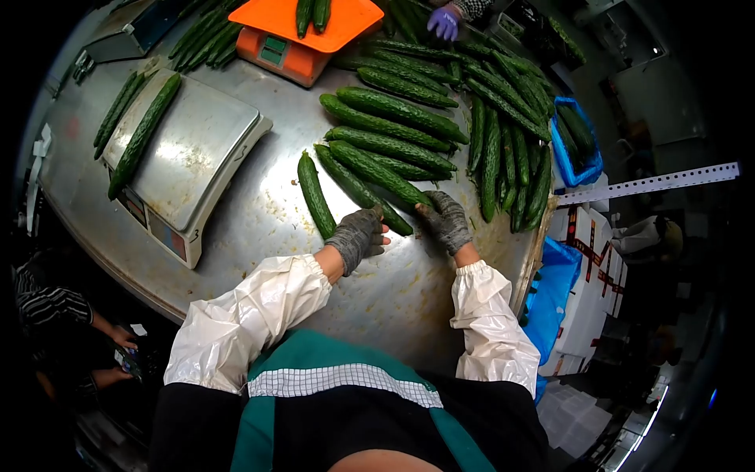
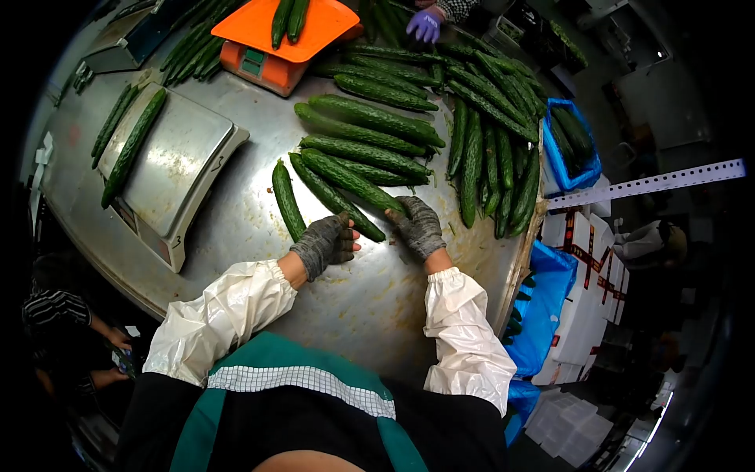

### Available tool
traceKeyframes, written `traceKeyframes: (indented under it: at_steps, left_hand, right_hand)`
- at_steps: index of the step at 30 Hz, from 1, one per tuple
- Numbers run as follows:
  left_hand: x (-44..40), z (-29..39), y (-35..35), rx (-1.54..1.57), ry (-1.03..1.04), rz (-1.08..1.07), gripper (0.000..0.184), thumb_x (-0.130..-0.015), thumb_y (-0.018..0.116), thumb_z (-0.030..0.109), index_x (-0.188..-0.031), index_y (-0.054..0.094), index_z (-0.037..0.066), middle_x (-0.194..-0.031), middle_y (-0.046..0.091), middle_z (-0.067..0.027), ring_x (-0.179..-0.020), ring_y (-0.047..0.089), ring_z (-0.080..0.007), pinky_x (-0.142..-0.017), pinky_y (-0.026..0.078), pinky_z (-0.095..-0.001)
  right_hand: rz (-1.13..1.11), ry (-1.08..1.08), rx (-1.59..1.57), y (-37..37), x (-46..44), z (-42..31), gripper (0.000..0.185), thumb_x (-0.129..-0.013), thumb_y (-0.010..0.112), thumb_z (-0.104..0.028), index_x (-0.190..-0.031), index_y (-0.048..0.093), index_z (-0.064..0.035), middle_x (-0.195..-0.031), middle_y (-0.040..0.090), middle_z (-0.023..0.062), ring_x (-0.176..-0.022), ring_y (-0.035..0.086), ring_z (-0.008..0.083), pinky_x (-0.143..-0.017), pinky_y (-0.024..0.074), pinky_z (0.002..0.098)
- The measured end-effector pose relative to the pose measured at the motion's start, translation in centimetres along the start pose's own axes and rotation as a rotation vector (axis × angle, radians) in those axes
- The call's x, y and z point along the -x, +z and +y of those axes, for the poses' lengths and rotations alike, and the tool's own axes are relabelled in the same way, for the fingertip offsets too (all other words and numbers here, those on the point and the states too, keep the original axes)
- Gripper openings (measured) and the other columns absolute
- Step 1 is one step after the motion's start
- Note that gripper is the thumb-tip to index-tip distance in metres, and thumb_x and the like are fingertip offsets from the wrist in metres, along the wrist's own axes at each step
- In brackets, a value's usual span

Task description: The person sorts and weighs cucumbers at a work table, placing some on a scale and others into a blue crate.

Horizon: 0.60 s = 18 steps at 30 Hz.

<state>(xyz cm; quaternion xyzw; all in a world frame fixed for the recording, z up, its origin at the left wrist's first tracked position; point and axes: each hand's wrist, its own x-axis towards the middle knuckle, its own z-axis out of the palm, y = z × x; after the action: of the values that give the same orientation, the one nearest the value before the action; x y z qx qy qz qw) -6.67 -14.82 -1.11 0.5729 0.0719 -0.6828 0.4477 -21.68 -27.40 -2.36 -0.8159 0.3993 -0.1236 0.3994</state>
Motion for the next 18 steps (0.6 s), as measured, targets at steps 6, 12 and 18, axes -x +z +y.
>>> traceKeyframes:
  at_steps: [6, 12, 18]
  left_hand:
    - [-0.1, -1.5, -5.6, -0.533, 0.897, 0.351, 0.043, -0.076, 0.059, 0.027, -0.109, 0.045, 0.002, -0.082, 0.055, -0.0109, -0.071, 0.055, -0.0242, -0.064, 0.045, -0.0326]
    - [0.7, -1.7, -8.0, -0.934, 0.68, 0.464, 0.085, -0.07, 0.067, 0.024, -0.132, 0.012, 0.003, -0.122, 0.034, -0.0253, -0.106, 0.043, -0.0355, -0.093, 0.034, -0.0375]
    - [0.9, -1.8, -5.3, -0.329, 0.597, 0.278, 0.092, -0.071, 0.065, 0.007, -0.135, -0.001, 0.013, -0.084, 0.052, -0.0097, -0.076, 0.05, -0.0172, -0.075, 0.044, -0.0307]
  right_hand:
    - [0.074, -0.218, 0.543, -2.2, -1.8, -1.7, 0.036, -0.07, 0.06, -0.04, -0.088, 0.06, -0.0086, -0.084, 0.056, 0.0147, -0.08, 0.054, 0.0307, -0.069, 0.0428, 0.0392]
    - [0.458, -0.415, 0.663, -4.9, -8.6, -3.9, 0.051, -0.071, 0.059, -0.042, -0.109, 0.052, -0.0093, -0.11, 0.05, 0.0117, -0.102, 0.047, 0.0275, -0.089, 0.0345, 0.0384]
    - [0.101, -0.254, 0.801, -5.5, -11.9, -4.4, 0.053, -0.07, 0.059, -0.042, -0.109, 0.052, -0.0076, -0.11, 0.05, 0.014, -0.101, 0.047, 0.0296, -0.088, 0.0348, 0.0378]
